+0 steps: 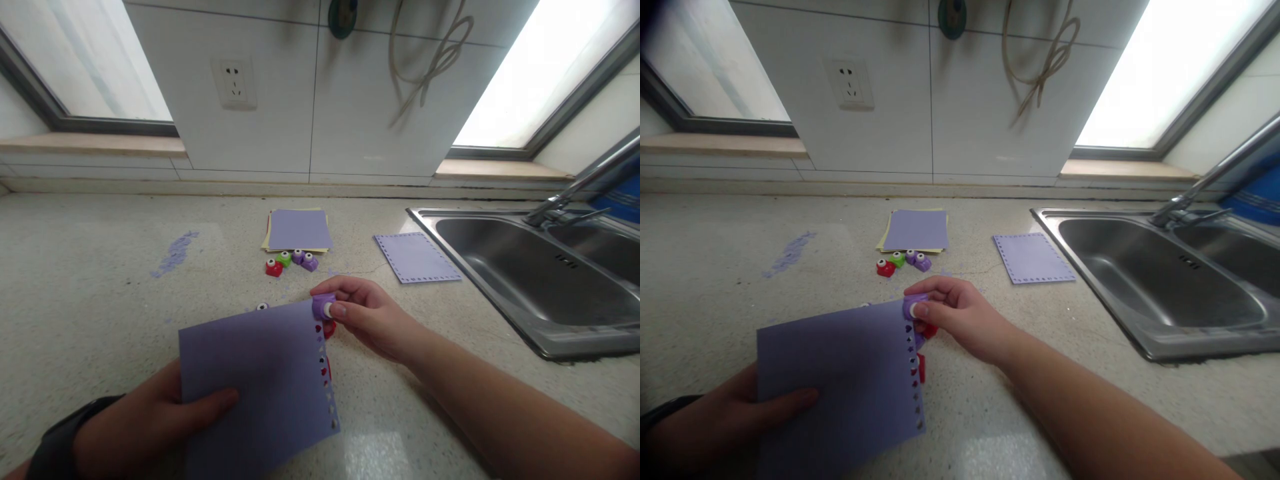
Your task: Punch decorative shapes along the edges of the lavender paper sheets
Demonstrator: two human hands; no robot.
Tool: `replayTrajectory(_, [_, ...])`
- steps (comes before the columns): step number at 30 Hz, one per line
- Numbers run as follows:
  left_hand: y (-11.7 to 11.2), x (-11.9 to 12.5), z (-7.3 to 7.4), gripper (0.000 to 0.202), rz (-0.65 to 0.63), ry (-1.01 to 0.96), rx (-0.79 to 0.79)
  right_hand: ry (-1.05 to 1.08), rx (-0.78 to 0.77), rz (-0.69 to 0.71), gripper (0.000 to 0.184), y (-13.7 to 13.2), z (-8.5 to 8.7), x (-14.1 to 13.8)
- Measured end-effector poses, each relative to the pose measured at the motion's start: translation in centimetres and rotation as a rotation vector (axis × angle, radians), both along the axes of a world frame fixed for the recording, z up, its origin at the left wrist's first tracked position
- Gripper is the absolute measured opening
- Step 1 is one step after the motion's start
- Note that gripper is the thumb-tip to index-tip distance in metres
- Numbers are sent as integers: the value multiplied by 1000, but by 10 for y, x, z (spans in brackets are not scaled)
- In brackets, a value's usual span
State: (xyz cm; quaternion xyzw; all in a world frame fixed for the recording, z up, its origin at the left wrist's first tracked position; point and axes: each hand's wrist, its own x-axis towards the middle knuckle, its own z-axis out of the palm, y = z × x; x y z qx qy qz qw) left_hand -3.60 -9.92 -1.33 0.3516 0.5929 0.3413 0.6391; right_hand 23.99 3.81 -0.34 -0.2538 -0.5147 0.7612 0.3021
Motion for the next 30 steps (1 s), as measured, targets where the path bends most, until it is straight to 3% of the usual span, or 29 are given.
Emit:
replayTrajectory(12, [0,-9,-5,37,-112,16,26,-1,8,-9,32,-1,-1,-1])
replayTrajectory(22, [-2,-3,-3,26,-9,11,32,-35,33,26,31,-2,-1,-1])
replayTrajectory(25, [-2,-4,-2,22,-43,37,51,-40,23,20,31,-4,0,-2])
replayTrajectory(30, [0,-5,0,34,-89,86,59,-28,4,35,31,-5,0,-3])
